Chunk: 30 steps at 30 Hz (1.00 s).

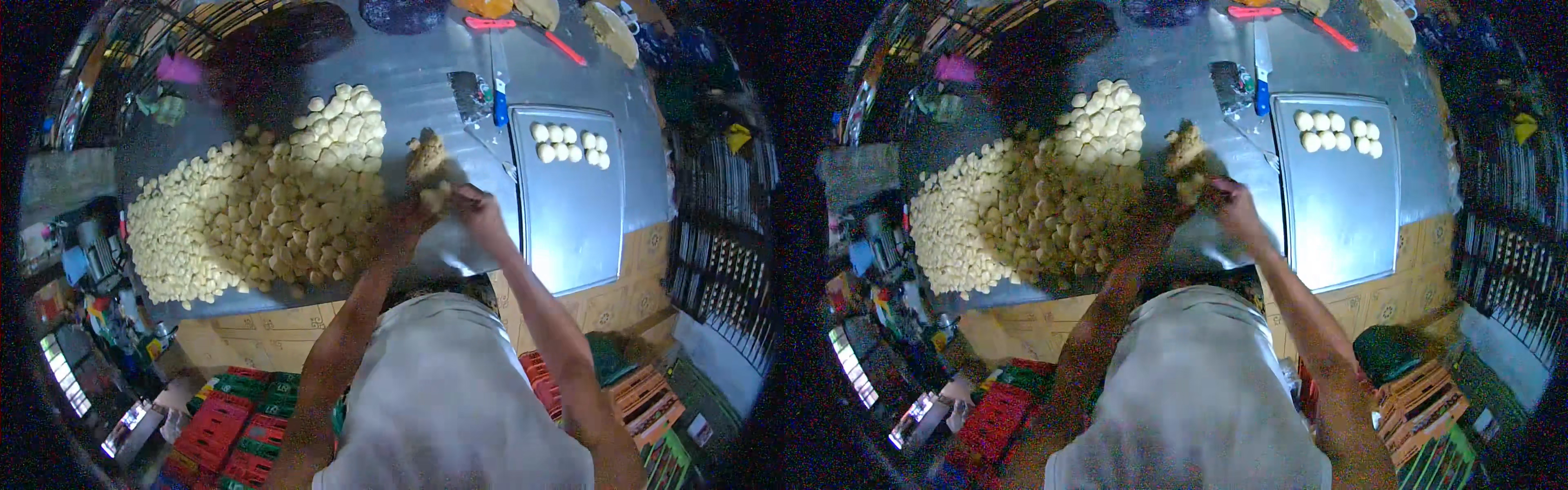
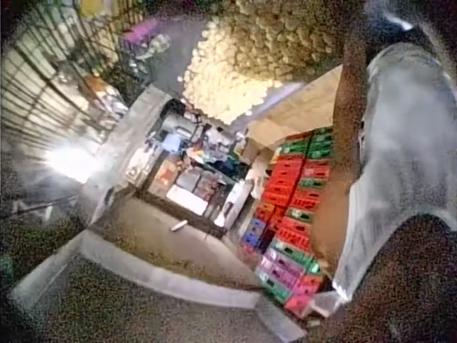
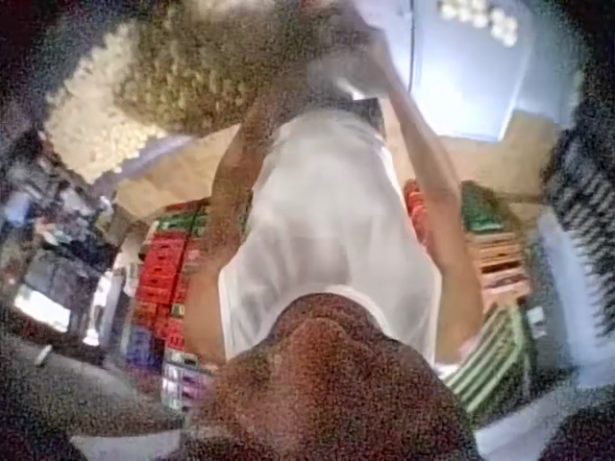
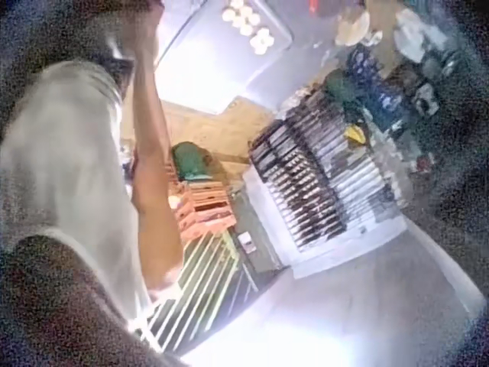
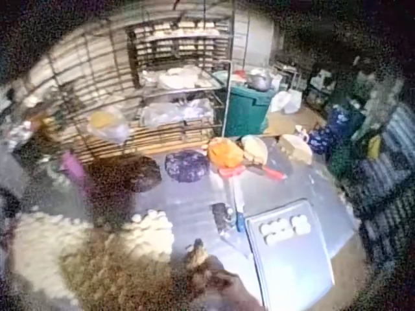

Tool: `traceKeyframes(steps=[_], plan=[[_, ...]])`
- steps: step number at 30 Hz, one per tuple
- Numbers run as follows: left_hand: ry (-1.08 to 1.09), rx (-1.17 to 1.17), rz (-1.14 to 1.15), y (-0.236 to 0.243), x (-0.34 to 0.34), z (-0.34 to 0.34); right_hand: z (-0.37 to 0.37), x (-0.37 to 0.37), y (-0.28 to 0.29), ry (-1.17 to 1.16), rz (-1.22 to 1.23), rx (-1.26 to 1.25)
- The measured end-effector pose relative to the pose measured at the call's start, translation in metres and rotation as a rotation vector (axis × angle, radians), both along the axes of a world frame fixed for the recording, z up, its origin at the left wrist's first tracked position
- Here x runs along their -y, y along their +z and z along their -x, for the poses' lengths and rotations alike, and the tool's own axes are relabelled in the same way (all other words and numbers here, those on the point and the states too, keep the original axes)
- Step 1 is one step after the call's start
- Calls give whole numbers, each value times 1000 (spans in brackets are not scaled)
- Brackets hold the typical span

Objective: Shaping dough into small balls and placing them onto a baking tray.

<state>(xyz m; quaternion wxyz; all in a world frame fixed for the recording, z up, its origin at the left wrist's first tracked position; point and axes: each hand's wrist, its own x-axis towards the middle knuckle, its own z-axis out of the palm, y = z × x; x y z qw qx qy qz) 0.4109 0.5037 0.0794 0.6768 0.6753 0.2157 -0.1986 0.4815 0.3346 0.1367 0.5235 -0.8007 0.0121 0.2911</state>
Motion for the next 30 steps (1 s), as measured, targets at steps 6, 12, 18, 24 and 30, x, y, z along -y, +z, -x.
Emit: traceKeyframes(steps=[6, 12, 18, 24, 30], plan=[[116, -14, 370, 0, -4, -10, 27, -7, -8, -153, -36, 565], [-99, 111, 233, -16, -21, 2, 38, 1, -6, 20, 81, 246], [-322, 346, -176, -33, -6, 10, 60, 9, -37, -288, -179, 85], [-332, 336, -279, -35, -7, 20, 47, 10, 3, 121, -27, 480], [-390, 323, -388, -35, 9, 37, 29, 23, 26, 374, -130, 437]])
